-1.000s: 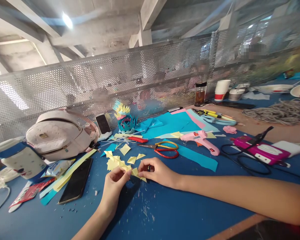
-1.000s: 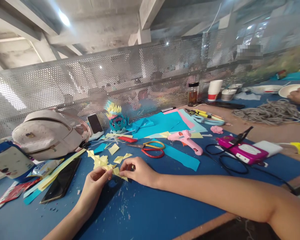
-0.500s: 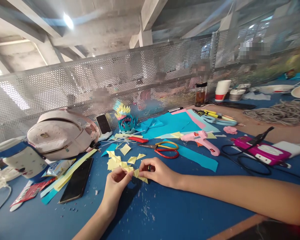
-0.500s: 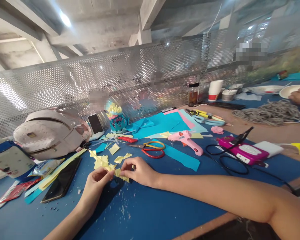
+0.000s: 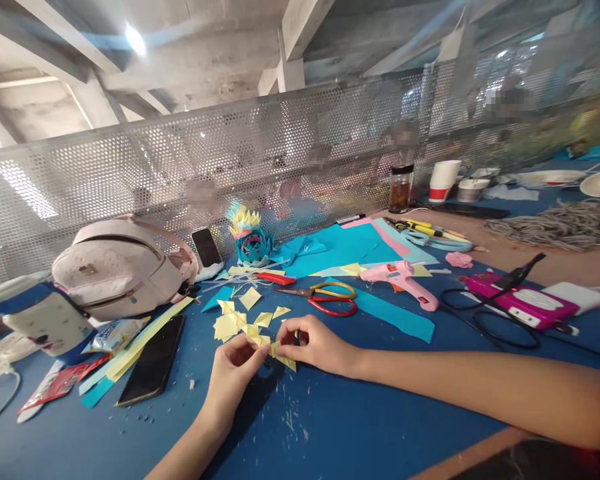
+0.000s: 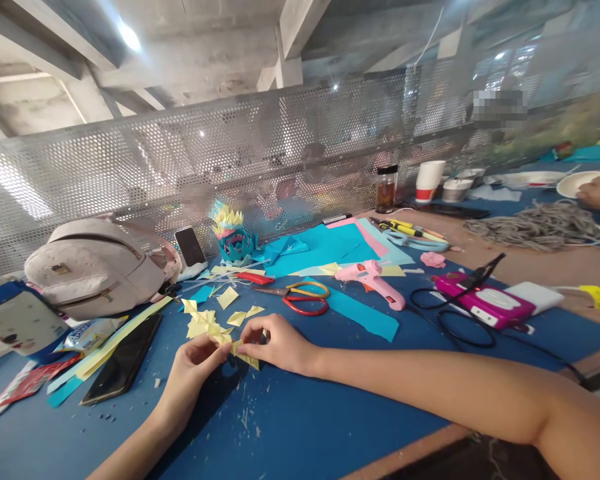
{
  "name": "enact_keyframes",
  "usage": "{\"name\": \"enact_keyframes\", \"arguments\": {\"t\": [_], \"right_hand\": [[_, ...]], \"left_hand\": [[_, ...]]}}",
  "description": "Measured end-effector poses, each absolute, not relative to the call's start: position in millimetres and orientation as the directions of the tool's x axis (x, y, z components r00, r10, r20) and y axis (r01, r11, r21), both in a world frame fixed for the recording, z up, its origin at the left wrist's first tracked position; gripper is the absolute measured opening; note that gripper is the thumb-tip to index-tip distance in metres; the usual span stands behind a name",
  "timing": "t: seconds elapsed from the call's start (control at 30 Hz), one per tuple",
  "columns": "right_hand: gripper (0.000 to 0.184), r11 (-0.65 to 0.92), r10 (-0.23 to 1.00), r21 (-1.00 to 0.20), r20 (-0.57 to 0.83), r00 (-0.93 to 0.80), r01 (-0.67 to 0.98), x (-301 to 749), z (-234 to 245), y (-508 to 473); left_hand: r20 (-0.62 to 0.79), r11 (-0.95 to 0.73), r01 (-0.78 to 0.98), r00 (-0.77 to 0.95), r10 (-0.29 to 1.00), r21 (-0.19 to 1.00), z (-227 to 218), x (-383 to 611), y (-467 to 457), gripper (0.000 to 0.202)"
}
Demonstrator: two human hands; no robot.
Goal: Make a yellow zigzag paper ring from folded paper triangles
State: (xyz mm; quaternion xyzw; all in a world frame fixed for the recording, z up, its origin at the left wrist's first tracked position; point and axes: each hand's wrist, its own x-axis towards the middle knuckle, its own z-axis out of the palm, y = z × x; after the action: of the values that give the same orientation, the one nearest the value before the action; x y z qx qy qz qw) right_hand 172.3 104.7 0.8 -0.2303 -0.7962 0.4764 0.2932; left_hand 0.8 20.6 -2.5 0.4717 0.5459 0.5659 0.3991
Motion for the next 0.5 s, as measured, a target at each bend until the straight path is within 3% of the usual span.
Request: {"name": "enact_keyframes", "arguments": {"t": [0.5], "right_hand": [[0.02,0.475,0.62,-0.875,0.257,-0.742,0.094,173.0,2.4,102.2]], "left_hand": [[0.111,-0.098,0.082,-0.173,0.979,0.992,-2.3,-0.4,21.0,0.03]]}}
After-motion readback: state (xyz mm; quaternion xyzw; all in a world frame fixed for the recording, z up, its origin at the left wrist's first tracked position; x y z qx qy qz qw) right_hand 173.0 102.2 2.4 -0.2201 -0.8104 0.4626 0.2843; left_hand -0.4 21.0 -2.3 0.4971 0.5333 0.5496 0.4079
